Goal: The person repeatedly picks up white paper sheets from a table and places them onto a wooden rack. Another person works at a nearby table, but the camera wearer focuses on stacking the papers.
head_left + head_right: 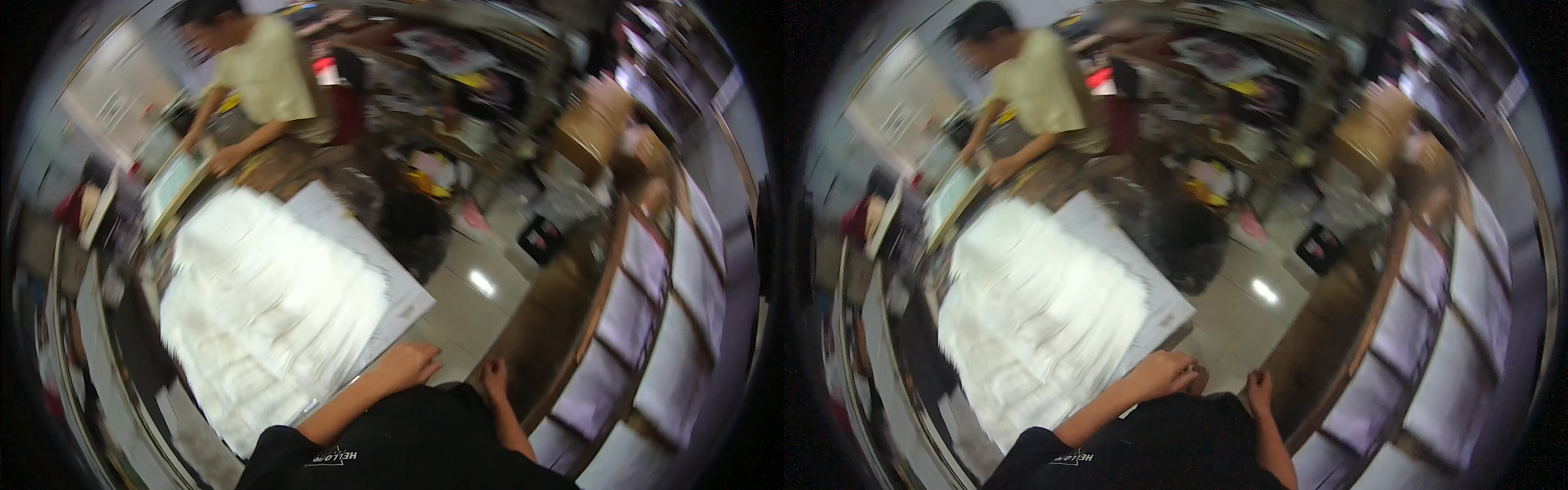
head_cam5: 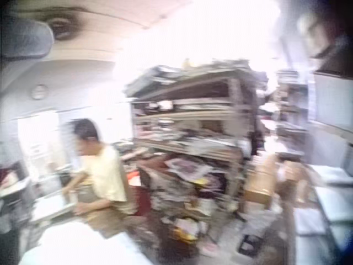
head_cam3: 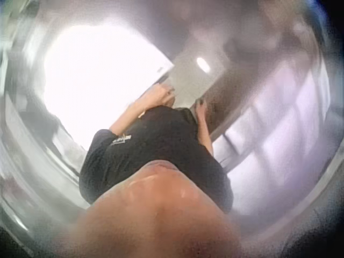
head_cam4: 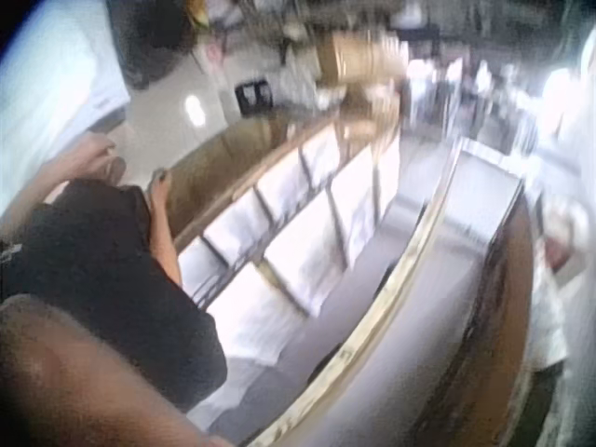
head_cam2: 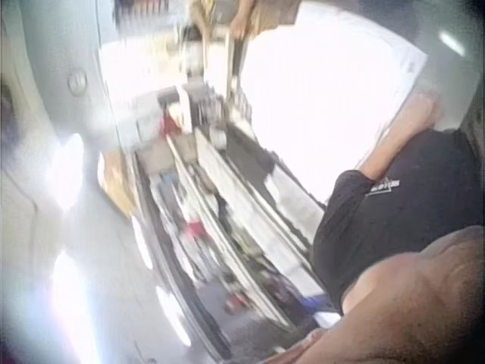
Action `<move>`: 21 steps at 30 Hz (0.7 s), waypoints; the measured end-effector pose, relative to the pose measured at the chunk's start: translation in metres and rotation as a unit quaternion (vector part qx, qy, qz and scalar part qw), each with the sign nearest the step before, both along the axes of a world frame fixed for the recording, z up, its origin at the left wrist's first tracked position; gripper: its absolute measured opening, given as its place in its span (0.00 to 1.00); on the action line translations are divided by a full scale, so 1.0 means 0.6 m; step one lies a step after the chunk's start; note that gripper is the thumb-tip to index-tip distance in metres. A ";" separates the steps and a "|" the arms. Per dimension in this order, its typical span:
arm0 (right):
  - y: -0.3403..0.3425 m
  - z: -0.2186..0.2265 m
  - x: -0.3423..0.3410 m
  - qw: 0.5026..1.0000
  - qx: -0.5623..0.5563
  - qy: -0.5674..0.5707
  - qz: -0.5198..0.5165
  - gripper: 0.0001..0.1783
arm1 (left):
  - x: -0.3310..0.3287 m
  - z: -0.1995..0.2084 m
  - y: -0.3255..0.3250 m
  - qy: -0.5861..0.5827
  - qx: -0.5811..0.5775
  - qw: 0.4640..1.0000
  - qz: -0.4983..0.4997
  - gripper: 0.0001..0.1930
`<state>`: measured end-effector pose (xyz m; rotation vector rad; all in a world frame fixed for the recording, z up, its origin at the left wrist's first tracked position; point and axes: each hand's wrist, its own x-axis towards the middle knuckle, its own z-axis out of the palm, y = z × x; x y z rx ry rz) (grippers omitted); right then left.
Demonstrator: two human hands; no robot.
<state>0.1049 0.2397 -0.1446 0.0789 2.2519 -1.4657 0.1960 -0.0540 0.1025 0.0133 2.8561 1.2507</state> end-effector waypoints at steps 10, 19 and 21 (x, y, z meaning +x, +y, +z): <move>0.022 -0.078 -0.074 0.927 0.183 -0.177 0.277 0.18 | 0.127 0.055 -0.022 -0.005 0.104 0.964 0.244 0.16; -0.046 -0.054 -0.154 0.964 0.127 -0.136 0.190 0.16 | 0.160 0.128 -0.085 0.023 0.043 0.946 0.322 0.16; -0.042 -0.071 -0.159 0.958 0.102 -0.137 0.232 0.16 | 0.158 0.130 -0.109 0.069 -0.058 0.945 0.315 0.16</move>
